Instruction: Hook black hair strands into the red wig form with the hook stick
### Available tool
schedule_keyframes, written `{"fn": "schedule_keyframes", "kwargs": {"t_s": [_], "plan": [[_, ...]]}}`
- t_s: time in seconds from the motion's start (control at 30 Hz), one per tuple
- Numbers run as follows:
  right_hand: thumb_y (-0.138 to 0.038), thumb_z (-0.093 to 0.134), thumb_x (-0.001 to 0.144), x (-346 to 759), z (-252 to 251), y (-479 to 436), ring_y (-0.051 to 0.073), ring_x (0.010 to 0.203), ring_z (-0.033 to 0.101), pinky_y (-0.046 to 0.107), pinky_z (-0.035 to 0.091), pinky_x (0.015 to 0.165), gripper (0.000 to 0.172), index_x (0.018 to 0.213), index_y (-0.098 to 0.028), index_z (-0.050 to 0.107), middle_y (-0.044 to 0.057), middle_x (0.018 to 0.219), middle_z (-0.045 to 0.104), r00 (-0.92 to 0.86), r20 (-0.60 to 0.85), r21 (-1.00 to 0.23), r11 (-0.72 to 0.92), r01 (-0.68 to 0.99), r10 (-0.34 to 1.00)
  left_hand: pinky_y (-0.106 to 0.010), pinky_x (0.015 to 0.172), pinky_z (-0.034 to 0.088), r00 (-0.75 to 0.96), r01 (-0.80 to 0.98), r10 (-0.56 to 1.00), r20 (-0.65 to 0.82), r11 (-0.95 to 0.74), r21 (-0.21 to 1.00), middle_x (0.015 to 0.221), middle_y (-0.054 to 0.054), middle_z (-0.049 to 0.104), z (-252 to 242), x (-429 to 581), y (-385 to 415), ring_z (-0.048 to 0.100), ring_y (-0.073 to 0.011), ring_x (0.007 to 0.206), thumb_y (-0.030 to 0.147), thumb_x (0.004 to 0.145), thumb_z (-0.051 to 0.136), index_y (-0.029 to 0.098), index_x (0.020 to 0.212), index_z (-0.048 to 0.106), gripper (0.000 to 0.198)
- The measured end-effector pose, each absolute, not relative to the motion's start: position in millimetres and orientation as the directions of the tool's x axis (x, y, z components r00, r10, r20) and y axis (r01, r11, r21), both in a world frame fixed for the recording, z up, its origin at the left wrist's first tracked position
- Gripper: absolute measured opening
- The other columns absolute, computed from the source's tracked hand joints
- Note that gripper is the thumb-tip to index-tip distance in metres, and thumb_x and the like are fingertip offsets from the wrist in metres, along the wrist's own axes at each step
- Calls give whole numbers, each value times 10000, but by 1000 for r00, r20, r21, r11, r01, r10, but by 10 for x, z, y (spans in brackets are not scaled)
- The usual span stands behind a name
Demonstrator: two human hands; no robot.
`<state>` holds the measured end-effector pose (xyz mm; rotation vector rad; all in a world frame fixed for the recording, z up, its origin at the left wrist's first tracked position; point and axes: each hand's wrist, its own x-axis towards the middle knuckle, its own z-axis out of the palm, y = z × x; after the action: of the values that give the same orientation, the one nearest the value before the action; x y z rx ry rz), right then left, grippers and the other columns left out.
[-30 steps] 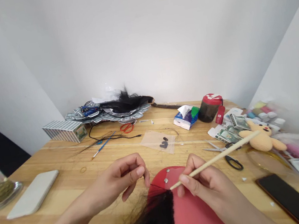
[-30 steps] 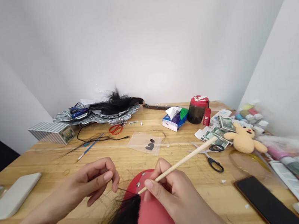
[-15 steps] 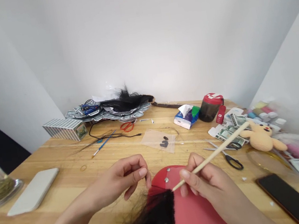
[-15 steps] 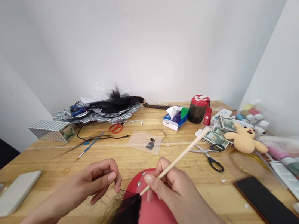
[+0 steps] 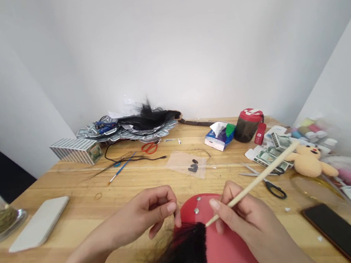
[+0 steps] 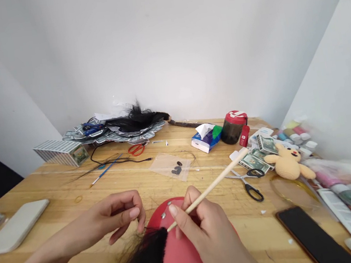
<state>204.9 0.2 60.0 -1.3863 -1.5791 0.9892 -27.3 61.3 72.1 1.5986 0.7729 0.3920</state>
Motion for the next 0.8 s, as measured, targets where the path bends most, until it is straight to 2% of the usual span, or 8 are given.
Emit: {"fn": "schedule_keyframes", "kwargs": {"t_s": [0.27, 0.53, 0.6, 0.73, 0.8], "plan": [[-456, 471, 974, 2033, 587, -31, 149, 529, 510, 255, 378, 550, 382, 664, -261, 361, -52, 555, 561, -58, 89, -899, 106, 426, 994, -217, 507, 340, 736, 255, 645, -207, 19, 967, 939, -38, 712, 730, -309, 612, 415, -63, 500, 493, 950, 563, 176, 831, 563, 339], [-474, 473, 975, 2036, 542, -33, 149, 519, 491, 253, 388, 537, 396, 648, -257, 416, -49, 547, 541, 4, 155, -897, 139, 419, 988, -219, 473, 274, 729, 254, 647, -223, 46, 966, 1055, -89, 718, 620, -441, 795, 369, -46, 474, 518, 926, 578, 171, 863, 555, 353], [-467, 475, 976, 2034, 566, -30, 152, 540, 507, 256, 403, 562, 393, 649, -255, 435, -43, 563, 552, 16, 153, -898, 132, 419, 988, -216, 478, 273, 717, 283, 658, -230, 27, 959, 1016, -67, 700, 605, -510, 856, 375, -52, 494, 531, 913, 588, 169, 899, 601, 362], [-474, 481, 981, 2042, 580, -12, 156, 568, 524, 255, 420, 576, 380, 672, -253, 461, -35, 600, 581, 23, 129, -913, 110, 394, 991, -218, 503, 290, 687, 398, 666, -291, -11, 917, 765, -6, 638, 566, -755, 1007, 399, -82, 511, 540, 860, 650, 181, 954, 700, 375], [-483, 488, 977, 2051, 569, -1, 160, 584, 537, 256, 431, 583, 375, 681, -252, 470, -27, 620, 597, 22, 131, -925, 114, 362, 991, -222, 508, 317, 636, 463, 702, -320, -15, 886, 810, -24, 669, 508, -933, 1102, 421, -91, 512, 541, 824, 677, 185, 876, 705, 361]]}}
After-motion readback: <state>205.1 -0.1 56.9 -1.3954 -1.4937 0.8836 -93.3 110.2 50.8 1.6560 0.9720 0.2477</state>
